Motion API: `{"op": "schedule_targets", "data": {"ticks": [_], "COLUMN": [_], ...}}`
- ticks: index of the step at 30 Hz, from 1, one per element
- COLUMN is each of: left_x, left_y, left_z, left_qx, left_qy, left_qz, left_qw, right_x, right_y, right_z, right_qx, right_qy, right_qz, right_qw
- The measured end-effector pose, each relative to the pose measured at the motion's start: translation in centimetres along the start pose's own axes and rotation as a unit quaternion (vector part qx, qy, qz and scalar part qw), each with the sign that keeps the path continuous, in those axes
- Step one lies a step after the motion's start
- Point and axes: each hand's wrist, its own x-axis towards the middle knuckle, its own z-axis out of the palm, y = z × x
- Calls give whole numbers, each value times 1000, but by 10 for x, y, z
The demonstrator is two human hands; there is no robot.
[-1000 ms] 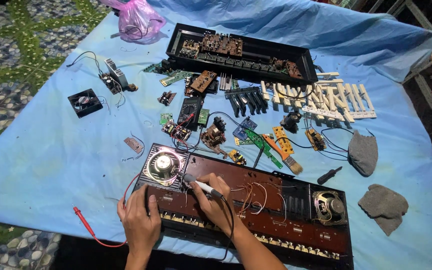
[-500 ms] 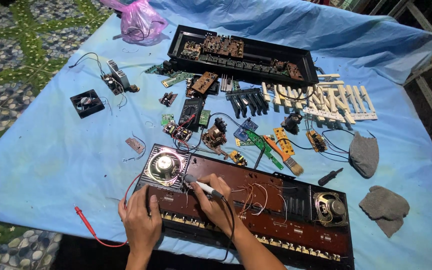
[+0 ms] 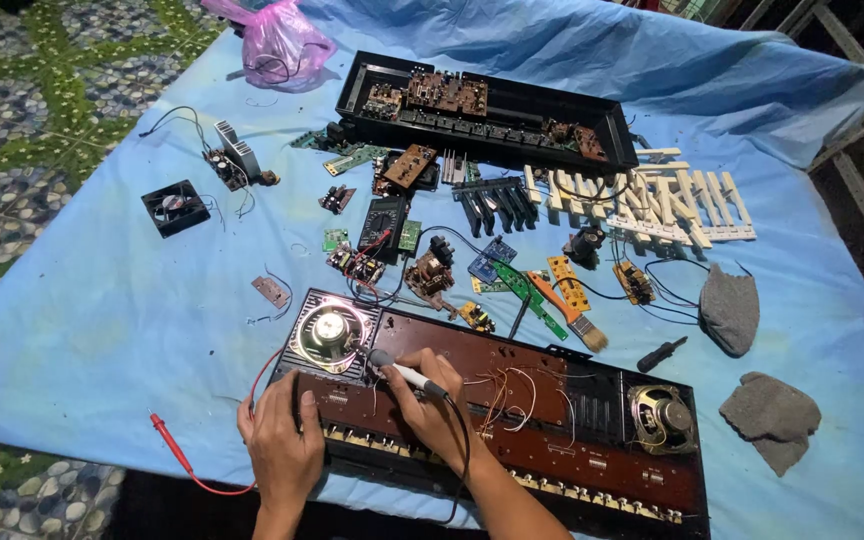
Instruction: The person works on a disassembled electronic device, likely a keyboard or stereo component, placed on a blue cloth. They use a soldering iron to work on the circuit board and wires, while also handling a red probe and adjusting components.
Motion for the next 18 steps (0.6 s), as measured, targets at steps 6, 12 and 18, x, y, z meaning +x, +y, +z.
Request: {"op": "schedule_targets", "data": {"ticks": [6, 12, 18], "left_x": [1, 1, 1], "left_y": [3, 2, 2], "left_z": [-2, -2, -2], "left_qx": [-8, -5, -5], "left_qy": [8, 0, 3], "left_qz": [8, 1, 5], "left_qw": [1000, 1000, 1000], "right_x": [2, 1, 1], "right_y": [-4, -4, -3], "right_z": [-2, -1, -1], "right_qx": [-1, 1, 3], "right_qy": [11, 7, 11], "right_qz": [-13, 1, -1], "right_qw": [1000, 1000, 1000]}}
